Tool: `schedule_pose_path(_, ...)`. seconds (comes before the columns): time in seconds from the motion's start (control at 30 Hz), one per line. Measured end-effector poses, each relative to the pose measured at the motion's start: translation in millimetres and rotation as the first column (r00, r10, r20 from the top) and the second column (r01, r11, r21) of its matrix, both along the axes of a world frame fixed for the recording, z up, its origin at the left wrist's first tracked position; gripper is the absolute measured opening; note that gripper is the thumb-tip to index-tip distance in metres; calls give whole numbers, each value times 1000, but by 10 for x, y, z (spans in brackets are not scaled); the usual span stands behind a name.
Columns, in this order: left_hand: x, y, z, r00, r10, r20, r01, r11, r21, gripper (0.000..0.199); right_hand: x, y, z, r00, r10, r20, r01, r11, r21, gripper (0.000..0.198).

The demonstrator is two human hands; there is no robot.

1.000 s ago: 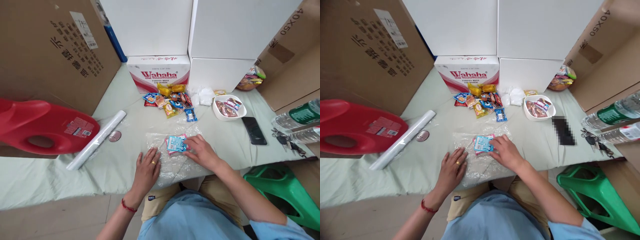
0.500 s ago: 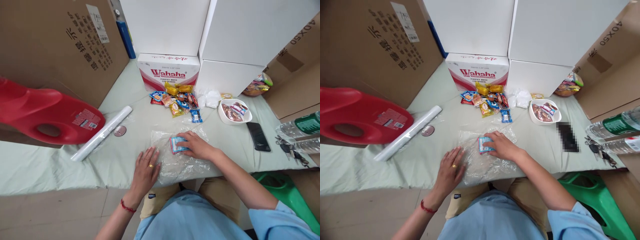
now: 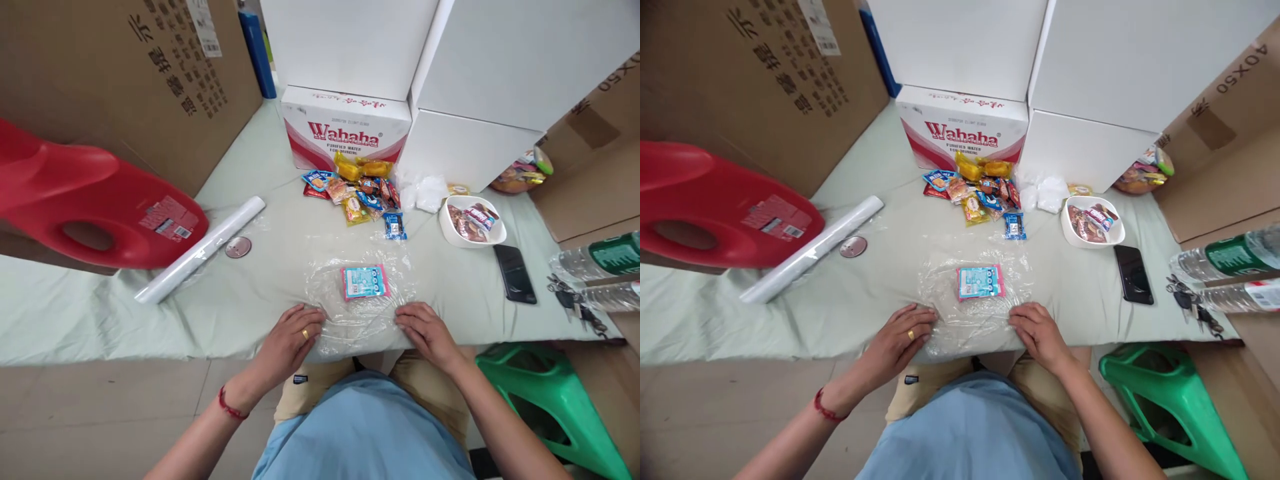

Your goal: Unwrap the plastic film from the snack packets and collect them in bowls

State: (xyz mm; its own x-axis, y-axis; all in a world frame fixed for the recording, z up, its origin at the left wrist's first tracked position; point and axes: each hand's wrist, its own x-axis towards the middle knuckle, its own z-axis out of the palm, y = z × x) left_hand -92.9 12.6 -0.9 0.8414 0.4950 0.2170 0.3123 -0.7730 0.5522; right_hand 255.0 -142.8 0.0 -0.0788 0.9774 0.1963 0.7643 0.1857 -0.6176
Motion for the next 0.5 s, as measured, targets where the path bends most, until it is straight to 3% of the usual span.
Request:
schedule_pose_path(0.13,156,257,212,1000,15,-12,-17,985,-170,27,117,365,294,999,8,-45,-12,996,-94,27)
schedule_pose_path(0.3,439,688,303,970,216,-108,-235,949,-211,27,325,986,382,987,-128,-93,112,979,-169,27)
schedule_pose_path(0.43,567,952,237,861,485,-156,-509,819,-264,22,354,1366,253,979,-197,51,203,935,-292,25)
schedule_pose_path(0.5,505,989,221,742,664,-96,-660,699,-275,24,310,1400,252,956,-224,188,261,943,-204,24)
